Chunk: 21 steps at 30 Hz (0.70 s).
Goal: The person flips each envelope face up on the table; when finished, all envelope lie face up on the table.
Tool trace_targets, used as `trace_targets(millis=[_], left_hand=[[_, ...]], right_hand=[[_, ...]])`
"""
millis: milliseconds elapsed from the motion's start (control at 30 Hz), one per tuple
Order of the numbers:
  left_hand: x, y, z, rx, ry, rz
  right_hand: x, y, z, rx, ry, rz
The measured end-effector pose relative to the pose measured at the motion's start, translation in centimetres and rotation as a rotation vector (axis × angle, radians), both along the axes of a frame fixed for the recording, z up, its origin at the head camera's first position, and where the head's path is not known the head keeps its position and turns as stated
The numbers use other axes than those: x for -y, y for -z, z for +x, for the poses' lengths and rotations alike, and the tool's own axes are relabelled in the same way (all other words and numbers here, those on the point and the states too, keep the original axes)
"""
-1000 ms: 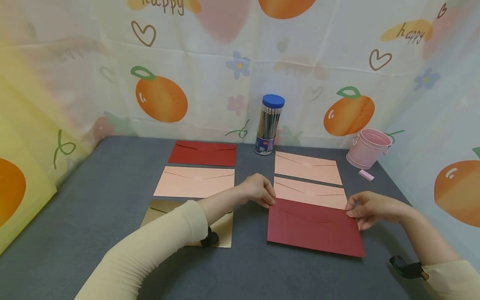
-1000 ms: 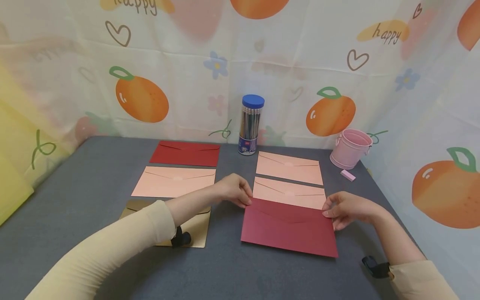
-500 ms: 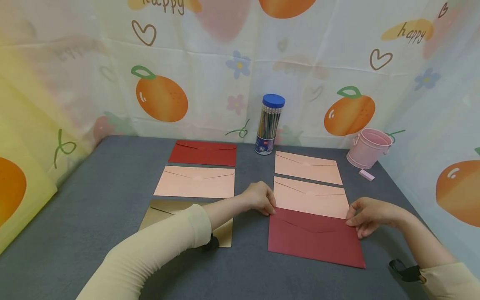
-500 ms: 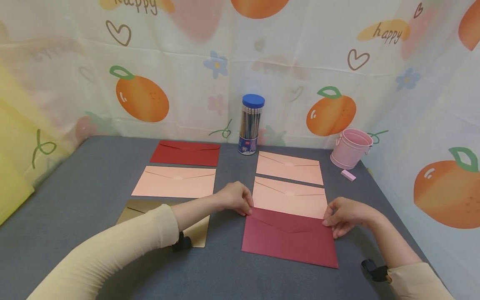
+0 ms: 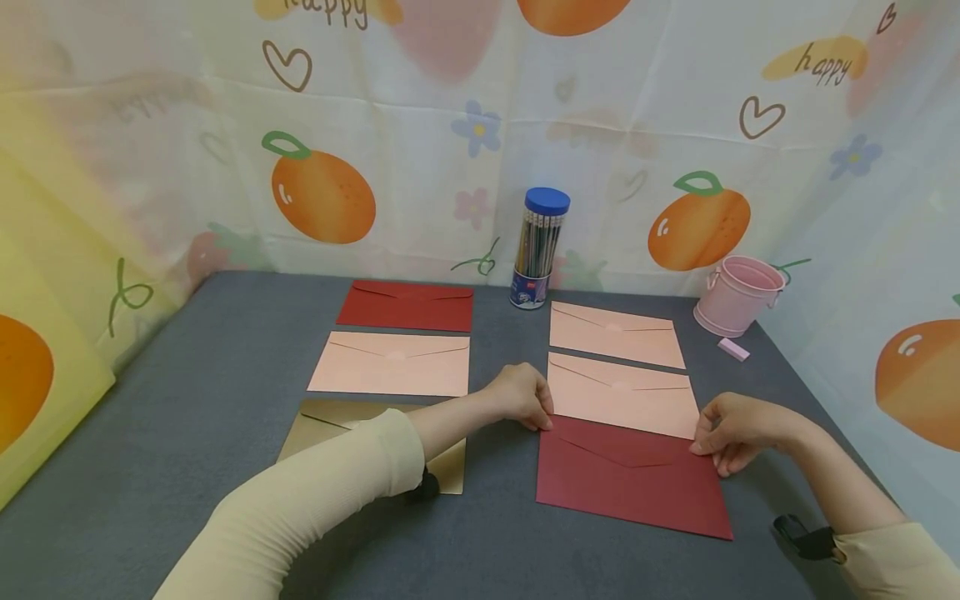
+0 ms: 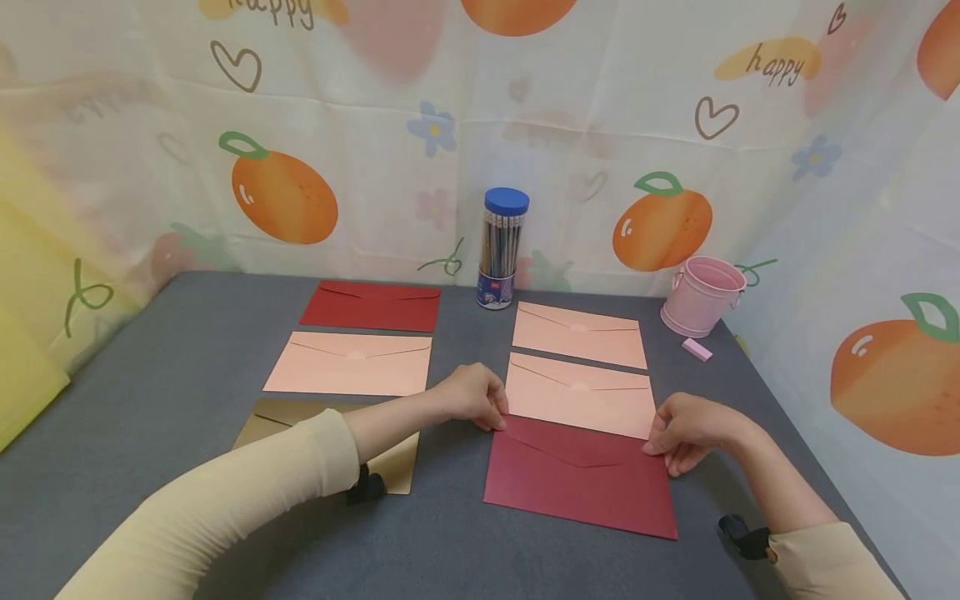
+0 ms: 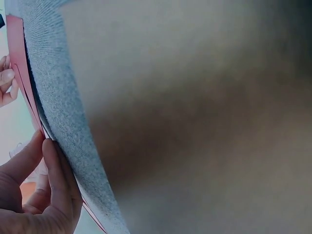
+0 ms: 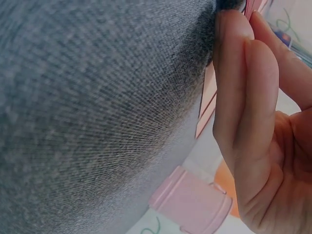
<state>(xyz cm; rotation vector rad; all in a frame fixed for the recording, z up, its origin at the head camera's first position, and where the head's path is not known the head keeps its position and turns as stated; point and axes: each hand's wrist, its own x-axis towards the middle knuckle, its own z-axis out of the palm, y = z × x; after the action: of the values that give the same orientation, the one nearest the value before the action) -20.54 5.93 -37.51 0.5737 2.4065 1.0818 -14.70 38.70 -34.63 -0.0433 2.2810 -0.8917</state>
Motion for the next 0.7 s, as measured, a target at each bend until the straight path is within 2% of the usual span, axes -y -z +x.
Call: trace_targets(millis=[367, 700], left_hand=[[0.0, 0.08, 0.23, -0.009, 0.023, 0.001], [-0.05, -0.23, 0.62, -0.081, 0.068, -0.042]], right_hand=[[0.23, 0.04, 0.07, -0.037, 0.01, 0.038], [0.53, -0.06, 0.31, -0.055, 0.02, 0.076]])
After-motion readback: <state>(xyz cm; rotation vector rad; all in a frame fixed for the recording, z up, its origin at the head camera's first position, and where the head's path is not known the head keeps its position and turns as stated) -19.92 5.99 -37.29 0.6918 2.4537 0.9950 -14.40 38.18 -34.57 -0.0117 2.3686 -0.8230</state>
